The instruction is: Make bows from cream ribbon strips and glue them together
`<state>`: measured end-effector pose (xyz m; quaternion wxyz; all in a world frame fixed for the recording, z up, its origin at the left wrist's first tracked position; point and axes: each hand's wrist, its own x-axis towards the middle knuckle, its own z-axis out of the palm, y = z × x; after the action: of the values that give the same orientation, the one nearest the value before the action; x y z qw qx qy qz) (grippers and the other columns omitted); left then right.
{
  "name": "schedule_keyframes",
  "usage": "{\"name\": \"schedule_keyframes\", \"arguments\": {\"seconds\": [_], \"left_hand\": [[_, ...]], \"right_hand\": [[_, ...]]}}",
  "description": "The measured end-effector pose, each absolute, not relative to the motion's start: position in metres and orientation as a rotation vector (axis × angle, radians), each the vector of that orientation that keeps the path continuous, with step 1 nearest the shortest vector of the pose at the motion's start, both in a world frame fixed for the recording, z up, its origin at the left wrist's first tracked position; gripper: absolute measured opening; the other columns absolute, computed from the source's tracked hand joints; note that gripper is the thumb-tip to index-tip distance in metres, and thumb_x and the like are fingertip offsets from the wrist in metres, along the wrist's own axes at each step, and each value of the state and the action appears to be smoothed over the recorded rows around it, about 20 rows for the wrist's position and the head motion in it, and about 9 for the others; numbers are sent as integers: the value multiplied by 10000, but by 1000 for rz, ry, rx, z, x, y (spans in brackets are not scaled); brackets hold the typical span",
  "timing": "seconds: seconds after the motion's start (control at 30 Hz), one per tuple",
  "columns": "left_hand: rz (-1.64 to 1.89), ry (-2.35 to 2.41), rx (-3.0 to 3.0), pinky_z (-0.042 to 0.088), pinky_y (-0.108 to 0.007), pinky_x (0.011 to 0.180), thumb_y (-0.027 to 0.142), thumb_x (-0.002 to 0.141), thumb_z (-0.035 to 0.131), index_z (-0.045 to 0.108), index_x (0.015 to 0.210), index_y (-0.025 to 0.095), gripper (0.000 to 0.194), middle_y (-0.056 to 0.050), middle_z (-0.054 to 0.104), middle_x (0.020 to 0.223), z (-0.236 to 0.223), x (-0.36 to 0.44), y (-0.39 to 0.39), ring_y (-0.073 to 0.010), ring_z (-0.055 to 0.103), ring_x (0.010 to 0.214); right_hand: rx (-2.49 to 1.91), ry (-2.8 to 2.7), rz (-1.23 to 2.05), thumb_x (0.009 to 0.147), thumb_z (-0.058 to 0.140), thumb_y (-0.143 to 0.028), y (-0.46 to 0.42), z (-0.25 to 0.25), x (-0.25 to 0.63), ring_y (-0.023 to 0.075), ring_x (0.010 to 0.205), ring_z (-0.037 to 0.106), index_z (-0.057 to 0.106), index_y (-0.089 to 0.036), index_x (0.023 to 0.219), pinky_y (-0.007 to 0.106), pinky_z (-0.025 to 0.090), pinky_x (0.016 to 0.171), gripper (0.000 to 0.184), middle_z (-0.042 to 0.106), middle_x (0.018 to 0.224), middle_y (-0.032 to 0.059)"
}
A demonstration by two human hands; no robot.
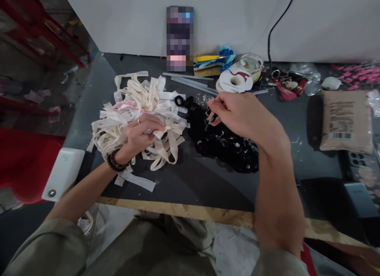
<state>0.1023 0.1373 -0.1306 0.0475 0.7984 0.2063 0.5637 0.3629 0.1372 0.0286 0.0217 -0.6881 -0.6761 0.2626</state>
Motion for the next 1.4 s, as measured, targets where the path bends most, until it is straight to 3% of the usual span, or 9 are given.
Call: {"name": "schedule_keyframes", "arguments": {"seconds": [0.13,0.27,0.4,0.57,0.83,1.0,1.13,1.3,1.4], "left_hand": [[1721,643,2419,714,-262,799,101,1120,660,750,1049,277,210,16,858,920,-133,103,138,-137,861,874],[1714,666,2426,712,-268,783,142,1148,644,771,1055,274,205,6,859,923,-136,103,138,-135,851,862],[1755,635,2430,706,-252,751,108,1146,625,756,1040,269,233,13,854,911,-135,104,139,-128,853,856],[1762,604,2415,711,-247,782,80,1116,665,746,1041,258,209,5,857,918,-131,105,139,-132,864,878],[1733,608,2412,717,-261,796,87,1129,640,748,1045,265,224,2,859,933,-131,103,138,-137,865,898],[1746,622,2402,718,-266,792,125,1145,647,759,1039,277,217,8,859,916,-134,104,138,-138,864,871],[1753,607,2385,716,-265,789,98,1159,599,760,1014,272,278,11,861,914,-133,105,137,-130,865,874],[1693,575,2333,717,-278,779,105,1125,681,757,1013,269,213,-5,866,915,-134,104,138,-152,869,864],[1684,536,2331,712,-270,760,155,1122,728,758,1018,270,157,-10,869,909,-135,103,139,-158,871,847]], "right_hand": [[-1907,-1965,1098,1073,563,-367,143,9,374,262,796,817,618,-272,845,391,571,721,253,895,1017,128],[-1768,-2176,920,978,738,-477,147,-9,383,312,835,825,652,-295,859,423,583,753,234,877,886,59],[-1726,-2090,931,859,812,-396,145,-16,374,313,938,822,620,-296,846,417,583,798,217,879,973,56],[-1788,-2112,841,771,813,-296,145,-17,363,296,868,776,590,-288,819,396,528,755,228,830,879,43],[-1728,-2204,759,876,727,-263,141,-23,358,343,949,803,644,-290,936,419,538,789,106,865,1020,102],[-1602,-2311,762,946,718,-329,140,-34,354,325,908,785,736,-317,995,421,528,776,54,873,1004,73],[-1618,-2299,756,967,737,-380,140,-36,352,322,897,785,781,-324,1003,416,525,783,79,878,997,68],[-1586,-2198,810,1000,711,-398,136,-26,345,327,887,807,836,-321,1114,421,548,808,186,888,981,64],[-1535,-2170,860,987,739,-454,135,-28,341,329,889,804,870,-332,1048,418,547,788,189,884,944,46]]}}
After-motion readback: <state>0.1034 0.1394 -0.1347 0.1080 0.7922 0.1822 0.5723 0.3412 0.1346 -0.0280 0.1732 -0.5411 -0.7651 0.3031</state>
